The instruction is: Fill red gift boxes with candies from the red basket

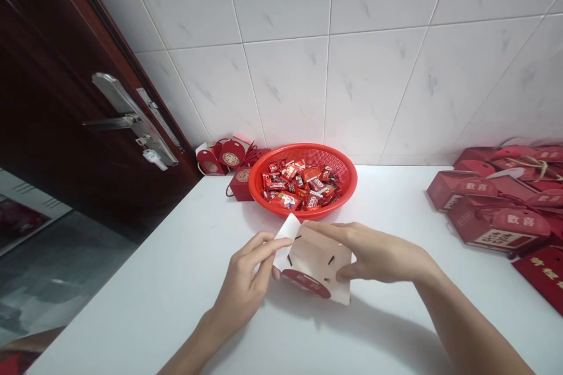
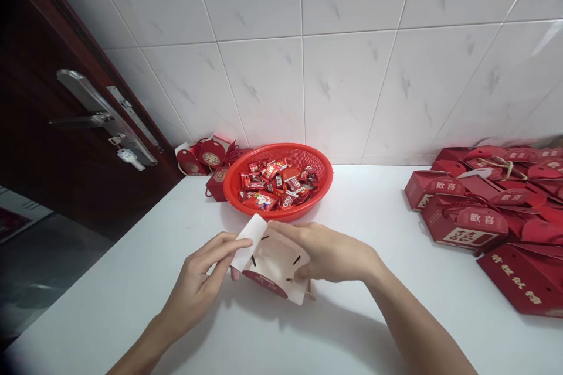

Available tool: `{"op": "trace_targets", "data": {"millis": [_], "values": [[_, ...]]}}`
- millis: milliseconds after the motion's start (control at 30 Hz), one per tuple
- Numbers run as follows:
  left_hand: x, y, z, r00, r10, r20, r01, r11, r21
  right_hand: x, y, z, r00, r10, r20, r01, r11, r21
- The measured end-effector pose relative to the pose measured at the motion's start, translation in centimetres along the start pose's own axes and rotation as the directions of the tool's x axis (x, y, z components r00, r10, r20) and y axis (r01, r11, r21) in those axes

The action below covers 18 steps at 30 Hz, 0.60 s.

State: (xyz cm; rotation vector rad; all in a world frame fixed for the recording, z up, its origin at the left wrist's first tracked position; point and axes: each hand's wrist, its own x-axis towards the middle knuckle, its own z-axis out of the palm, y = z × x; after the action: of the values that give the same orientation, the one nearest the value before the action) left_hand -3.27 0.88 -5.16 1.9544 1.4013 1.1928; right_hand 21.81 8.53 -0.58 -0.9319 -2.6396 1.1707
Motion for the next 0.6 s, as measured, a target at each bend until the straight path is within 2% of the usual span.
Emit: {"op": "trace_targets", "data": {"millis": [67, 167, 300, 367, 467, 533, 600], "values": [[0.5, -0.5, -0.3, 0.989, -0.139, 0.055, 0.141, 0.99, -0.03, 0.3, 0.8, -0.8, 1.0, -0.014, 0.009, 0.014, 1.0, 0.011], [1.0, -1.4, -0.5, 0.942, -0.328, 0.069, 0.331, 0.943, -0.045, 0.7, 1.9, -1.7, 0.998, -0.049, 0.037, 0.049, 0.999, 0.016], [1.3, -2.5, -0.5, 0.895, -0.436, 0.095, 0.443, 0.893, -0.072, 1.1, 3.1, -2.6, 0.984, -0.168, 0.066, 0.166, 0.986, 0.03], [1.3, -3.0, -0.5, 0.884, -0.452, 0.123, 0.463, 0.883, -0.082, 1.2, 3.6, -2.8, 0.977, -0.19, 0.102, 0.188, 0.982, 0.024], [1.6, -3.4, -0.9, 0.892, -0.423, 0.161, 0.438, 0.895, -0.077, 1.4, 4.4, -2.7, 0.993, -0.059, 0.1, 0.063, 0.997, -0.041], [2.1, -3.2, -1.6, 0.914, -0.346, 0.213, 0.365, 0.929, -0.061, 1.4, 4.7, -2.7, 0.997, -0.018, 0.078, 0.022, 0.999, -0.049], [3.0, -2.3, -2.8, 0.918, -0.244, 0.311, 0.266, 0.963, -0.031, 1.5, 4.6, -3.0, 0.993, -0.091, 0.081, 0.092, 0.996, -0.002]]}}
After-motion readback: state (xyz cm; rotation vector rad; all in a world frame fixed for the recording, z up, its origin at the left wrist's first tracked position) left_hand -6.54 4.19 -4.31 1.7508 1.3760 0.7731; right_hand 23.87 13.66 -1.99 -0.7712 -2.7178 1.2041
